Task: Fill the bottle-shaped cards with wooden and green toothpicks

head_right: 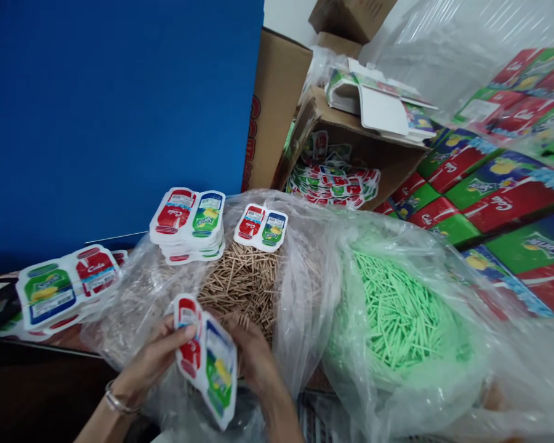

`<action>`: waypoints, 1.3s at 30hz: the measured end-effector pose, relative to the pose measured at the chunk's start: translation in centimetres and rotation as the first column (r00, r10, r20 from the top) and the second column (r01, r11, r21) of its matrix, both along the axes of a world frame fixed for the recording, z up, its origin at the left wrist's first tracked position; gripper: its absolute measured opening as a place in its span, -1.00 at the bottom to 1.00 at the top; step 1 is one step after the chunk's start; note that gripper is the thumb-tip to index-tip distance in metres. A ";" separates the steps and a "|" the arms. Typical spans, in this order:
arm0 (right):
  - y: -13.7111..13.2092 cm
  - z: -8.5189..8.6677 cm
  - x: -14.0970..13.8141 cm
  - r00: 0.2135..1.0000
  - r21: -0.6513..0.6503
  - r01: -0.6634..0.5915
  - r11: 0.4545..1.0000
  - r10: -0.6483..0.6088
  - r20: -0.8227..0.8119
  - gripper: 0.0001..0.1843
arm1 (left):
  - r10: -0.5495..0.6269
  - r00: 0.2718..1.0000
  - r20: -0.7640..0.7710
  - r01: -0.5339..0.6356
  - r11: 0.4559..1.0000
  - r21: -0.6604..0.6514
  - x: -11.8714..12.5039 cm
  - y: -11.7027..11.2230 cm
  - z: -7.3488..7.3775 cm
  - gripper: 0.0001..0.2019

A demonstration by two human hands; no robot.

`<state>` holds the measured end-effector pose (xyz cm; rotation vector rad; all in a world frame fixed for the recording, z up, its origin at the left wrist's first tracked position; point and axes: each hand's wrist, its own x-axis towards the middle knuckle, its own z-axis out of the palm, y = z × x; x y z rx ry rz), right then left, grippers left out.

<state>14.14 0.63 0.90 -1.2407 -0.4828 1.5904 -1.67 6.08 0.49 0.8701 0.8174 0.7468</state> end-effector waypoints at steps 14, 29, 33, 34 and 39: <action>1.7 -3.3 -1.5 0.972 0.010 -0.127 0.992 0.126 -0.198 -0.50 | -0.379 0.692 -0.615 0.697 0.575 0.430 2.3 -4.3 -1.5 -0.80; -2.0 -4.7 3.5 0.844 0.224 -0.094 0.970 -0.042 0.535 -0.60 | -0.063 0.879 -0.472 0.163 0.971 0.174 -2.2 -4.1 -0.2 -0.69; -2.5 -5.8 4.1 0.759 0.165 0.031 0.986 -0.131 0.638 -0.53 | 0.385 0.872 -0.302 -0.439 0.888 -0.138 -4.9 -3.5 0.3 -0.67; -2.5 -6.1 3.9 0.730 0.149 0.024 0.989 -0.119 0.673 -0.51 | 0.451 0.850 -0.271 -0.505 0.844 -0.181 -5.2 -3.4 0.5 -0.66; -2.5 -7.3 2.4 0.605 0.090 0.003 0.996 -0.074 0.793 -0.49 | 0.665 0.722 -0.192 -0.688 0.660 -0.301 -4.7 -2.7 1.6 -0.70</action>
